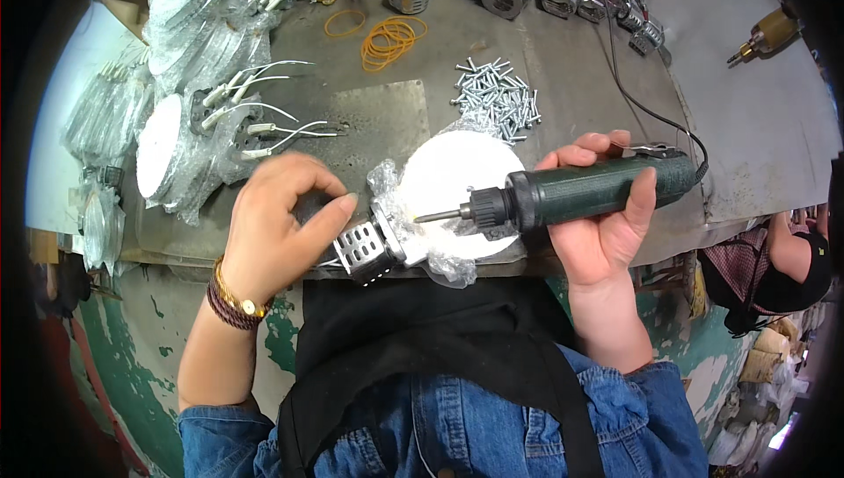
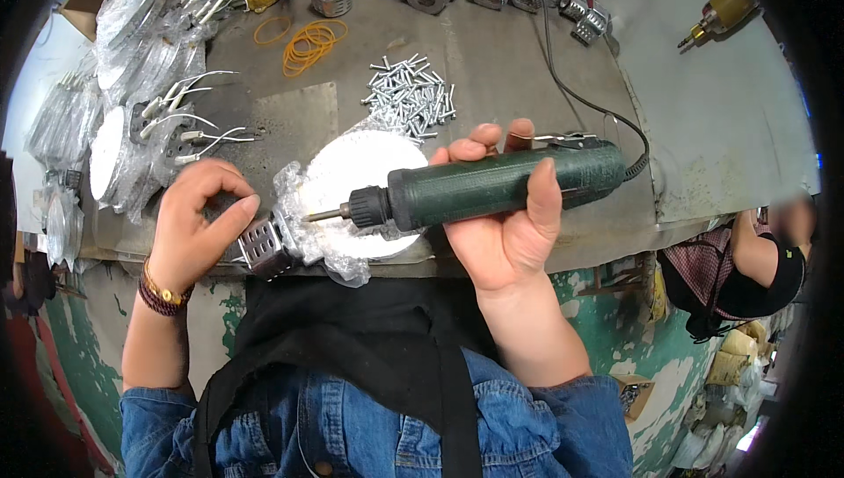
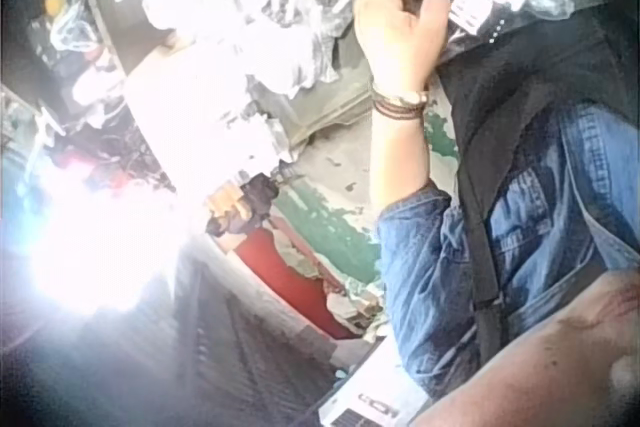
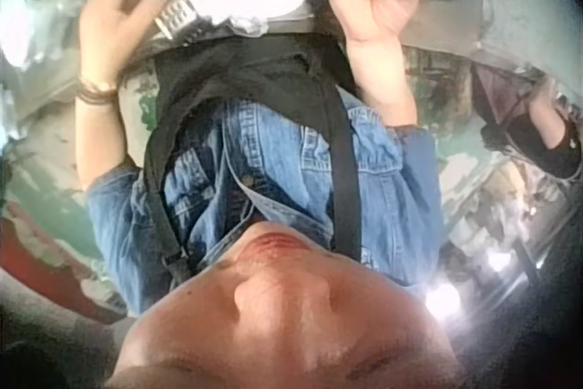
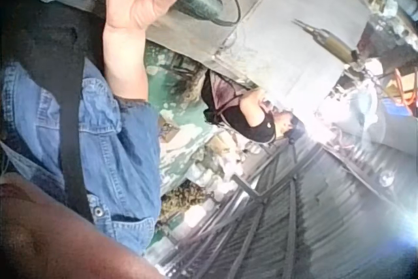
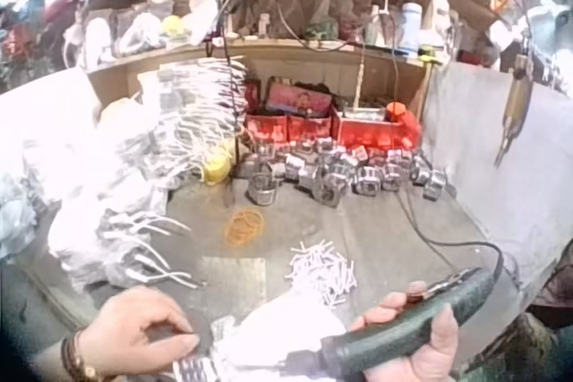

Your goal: Assembling the metal components of a round light fixture using a pneumatic screwdriver and screws.

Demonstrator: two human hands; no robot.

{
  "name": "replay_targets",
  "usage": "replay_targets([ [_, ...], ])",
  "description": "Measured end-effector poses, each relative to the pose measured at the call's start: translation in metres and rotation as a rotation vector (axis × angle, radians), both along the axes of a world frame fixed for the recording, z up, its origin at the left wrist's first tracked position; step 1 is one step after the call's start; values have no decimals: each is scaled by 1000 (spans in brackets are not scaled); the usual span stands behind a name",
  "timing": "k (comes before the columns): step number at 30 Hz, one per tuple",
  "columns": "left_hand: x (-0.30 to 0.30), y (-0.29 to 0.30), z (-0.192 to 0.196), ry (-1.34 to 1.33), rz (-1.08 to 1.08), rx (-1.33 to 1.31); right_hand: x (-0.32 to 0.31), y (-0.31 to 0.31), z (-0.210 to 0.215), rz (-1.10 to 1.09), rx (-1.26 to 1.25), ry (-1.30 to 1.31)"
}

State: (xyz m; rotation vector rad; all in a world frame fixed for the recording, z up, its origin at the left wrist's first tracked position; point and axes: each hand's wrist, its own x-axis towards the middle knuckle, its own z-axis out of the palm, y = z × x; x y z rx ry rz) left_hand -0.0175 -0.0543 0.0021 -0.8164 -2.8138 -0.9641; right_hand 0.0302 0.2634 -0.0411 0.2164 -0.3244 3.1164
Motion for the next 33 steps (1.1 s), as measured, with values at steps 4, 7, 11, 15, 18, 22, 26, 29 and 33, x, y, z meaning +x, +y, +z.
replay_targets([
  [4, 17, 27, -8, 104, -131, 112, -9, -8, -3, 10, 1, 5],
  [7, 27, 39, -21, 32, -48, 226, -12, -11, -5, 16, 16, -18],
  [11, 22, 31, -22, 52, -151, 214, -10, -10, -8, 20, 50, -56],
  [15, 8, 24, -22, -89, -322, 259, -5, -8, -9, 29, 25, -45],
  [18, 7, 25, -20, -135, -341, 260, -2, -6, -11, 10, 25, -69],
  [22, 6, 26, -19, -98, -347, 244, 0, -5, -12, 10, 16, -71],
  [26, 7, 27, -20, -120, -342, 248, -1, -6, -14, 35, 17, -70],
  [29, 10, 31, -21, -126, -307, 260, 0, -9, -13, 34, 14, -63],
  [33, 13, 34, -21, -114, -272, 293, -1, -9, -12, 57, 23, -38],
])
